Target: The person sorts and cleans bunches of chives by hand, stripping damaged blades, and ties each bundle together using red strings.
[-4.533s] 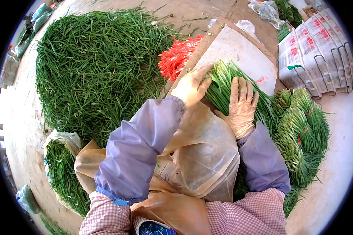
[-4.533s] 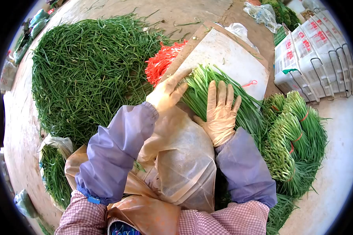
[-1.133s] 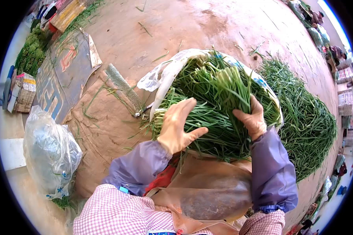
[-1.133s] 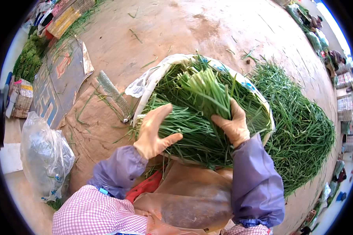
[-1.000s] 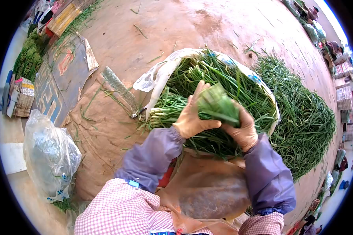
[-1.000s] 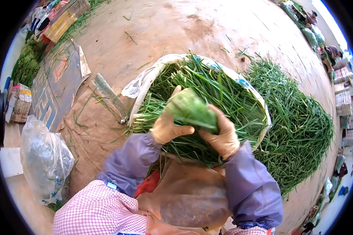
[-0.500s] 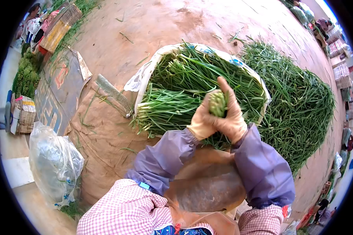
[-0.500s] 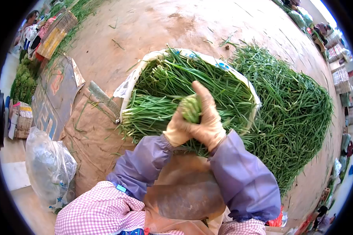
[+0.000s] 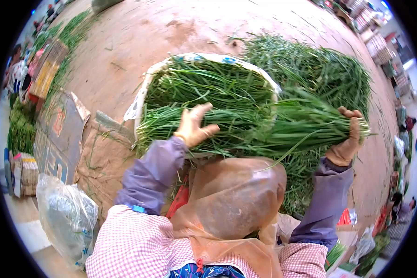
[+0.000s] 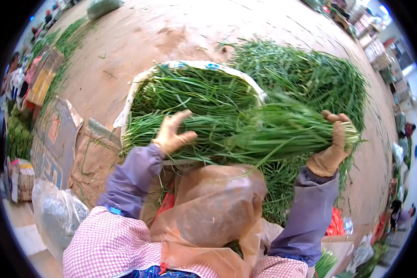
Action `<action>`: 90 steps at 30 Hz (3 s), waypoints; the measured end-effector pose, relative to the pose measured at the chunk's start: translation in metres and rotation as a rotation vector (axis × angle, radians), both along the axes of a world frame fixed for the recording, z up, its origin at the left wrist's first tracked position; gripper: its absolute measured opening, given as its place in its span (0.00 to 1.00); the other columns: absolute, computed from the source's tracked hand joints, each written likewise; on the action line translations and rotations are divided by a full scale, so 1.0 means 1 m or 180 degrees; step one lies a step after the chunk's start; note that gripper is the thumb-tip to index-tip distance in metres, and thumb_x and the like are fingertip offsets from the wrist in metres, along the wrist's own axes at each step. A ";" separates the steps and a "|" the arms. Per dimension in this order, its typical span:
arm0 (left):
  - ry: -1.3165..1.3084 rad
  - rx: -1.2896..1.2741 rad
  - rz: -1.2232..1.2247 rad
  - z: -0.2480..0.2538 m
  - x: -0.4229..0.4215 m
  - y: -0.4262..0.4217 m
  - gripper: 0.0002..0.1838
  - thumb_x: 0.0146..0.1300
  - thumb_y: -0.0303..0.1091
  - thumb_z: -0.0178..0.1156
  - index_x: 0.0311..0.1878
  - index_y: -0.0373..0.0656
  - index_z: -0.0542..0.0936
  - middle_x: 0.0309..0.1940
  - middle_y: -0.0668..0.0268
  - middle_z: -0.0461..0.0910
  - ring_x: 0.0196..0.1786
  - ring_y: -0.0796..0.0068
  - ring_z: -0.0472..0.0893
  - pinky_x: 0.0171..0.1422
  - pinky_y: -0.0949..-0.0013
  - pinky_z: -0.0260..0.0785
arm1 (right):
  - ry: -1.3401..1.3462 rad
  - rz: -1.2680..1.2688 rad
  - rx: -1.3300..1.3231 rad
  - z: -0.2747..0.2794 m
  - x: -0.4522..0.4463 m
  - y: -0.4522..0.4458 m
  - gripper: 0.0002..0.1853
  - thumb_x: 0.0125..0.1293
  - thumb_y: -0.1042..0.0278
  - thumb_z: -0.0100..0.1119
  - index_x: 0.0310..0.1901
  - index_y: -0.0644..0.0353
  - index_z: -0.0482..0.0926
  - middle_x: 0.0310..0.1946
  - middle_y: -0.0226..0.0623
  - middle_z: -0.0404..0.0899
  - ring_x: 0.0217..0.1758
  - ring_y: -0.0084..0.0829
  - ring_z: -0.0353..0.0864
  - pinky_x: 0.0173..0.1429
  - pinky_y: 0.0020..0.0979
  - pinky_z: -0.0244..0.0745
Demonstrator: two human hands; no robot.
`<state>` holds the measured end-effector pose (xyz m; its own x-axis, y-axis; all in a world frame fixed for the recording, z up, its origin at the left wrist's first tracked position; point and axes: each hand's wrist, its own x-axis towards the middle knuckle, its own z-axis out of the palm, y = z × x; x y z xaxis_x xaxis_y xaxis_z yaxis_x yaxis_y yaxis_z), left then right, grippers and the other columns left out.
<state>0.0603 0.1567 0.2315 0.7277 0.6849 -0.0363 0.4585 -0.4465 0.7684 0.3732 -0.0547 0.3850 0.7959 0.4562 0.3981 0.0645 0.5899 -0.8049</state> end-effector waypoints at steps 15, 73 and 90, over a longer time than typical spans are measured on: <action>-0.0078 -0.3155 -0.3371 0.150 0.095 -0.130 0.43 0.67 0.65 0.51 0.73 0.39 0.62 0.69 0.52 0.67 0.71 0.61 0.67 0.75 0.60 0.58 | 0.1667 0.1104 0.0903 -0.003 -0.085 -0.117 0.17 0.69 0.58 0.54 0.51 0.62 0.74 0.36 0.33 0.80 0.45 0.36 0.79 0.63 0.48 0.70; 0.0294 0.0227 -0.2260 0.172 0.243 -0.229 0.21 0.65 0.31 0.60 0.60 0.35 0.75 0.48 0.53 0.83 0.47 0.63 0.83 0.54 0.63 0.76 | 0.2383 0.2669 0.2371 -0.115 -0.121 -0.149 0.48 0.60 0.34 0.61 0.73 0.56 0.53 0.71 0.48 0.61 0.74 0.40 0.61 0.76 0.51 0.57; 0.2200 -0.0536 -0.2498 0.170 -0.025 -0.140 0.22 0.63 0.30 0.61 0.61 0.41 0.76 0.51 0.59 0.83 0.54 0.65 0.82 0.57 0.67 0.73 | 0.2612 0.1400 0.1448 -0.169 -0.073 -0.143 0.16 0.71 0.54 0.57 0.46 0.60 0.79 0.15 0.22 0.65 0.29 0.26 0.73 0.43 0.34 0.75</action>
